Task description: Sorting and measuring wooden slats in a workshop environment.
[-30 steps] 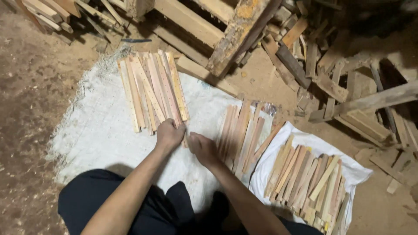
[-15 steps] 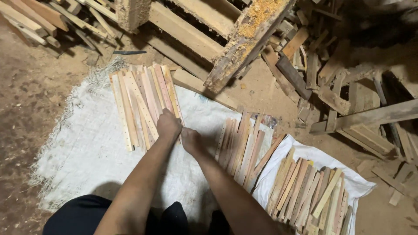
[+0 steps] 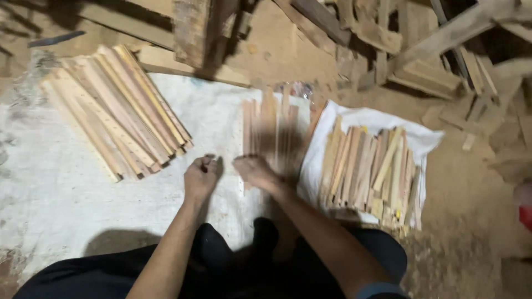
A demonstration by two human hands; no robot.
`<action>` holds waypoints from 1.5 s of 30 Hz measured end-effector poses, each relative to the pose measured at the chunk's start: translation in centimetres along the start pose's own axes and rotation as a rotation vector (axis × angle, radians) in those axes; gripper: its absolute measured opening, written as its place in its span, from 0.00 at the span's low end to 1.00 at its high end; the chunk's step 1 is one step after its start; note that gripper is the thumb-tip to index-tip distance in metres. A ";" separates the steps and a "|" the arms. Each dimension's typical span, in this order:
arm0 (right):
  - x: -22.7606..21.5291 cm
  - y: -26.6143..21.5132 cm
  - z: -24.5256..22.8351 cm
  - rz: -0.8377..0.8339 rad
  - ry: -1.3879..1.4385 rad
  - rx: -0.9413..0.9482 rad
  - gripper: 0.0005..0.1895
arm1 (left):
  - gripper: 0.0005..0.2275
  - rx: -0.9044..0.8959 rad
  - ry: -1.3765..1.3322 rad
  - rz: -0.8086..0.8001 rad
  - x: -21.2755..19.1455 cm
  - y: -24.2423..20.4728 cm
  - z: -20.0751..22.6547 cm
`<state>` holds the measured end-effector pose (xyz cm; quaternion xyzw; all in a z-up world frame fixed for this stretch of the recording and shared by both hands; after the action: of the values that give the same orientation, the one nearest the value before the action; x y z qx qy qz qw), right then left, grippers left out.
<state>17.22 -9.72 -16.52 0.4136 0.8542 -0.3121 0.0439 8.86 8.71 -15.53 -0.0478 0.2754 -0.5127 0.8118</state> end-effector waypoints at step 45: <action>-14.9 -6.1 11.1 0.501 0.043 0.450 0.26 | 0.33 0.234 0.803 -0.172 21.7 -4.0 2.9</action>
<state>20.46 -28.98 -17.46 0.6163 0.6367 -0.4635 0.0091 14.09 -12.39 -20.31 0.2254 0.5047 -0.5842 0.5943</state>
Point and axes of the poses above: each hand's wrist, its own y-axis towards the middle knuckle, its own x-axis out of the palm, z = x × y, the point moved 3 cm from there along y, towards the middle knuckle, and after that the axes turned 11 degrees about x, right-handed, at the moved point
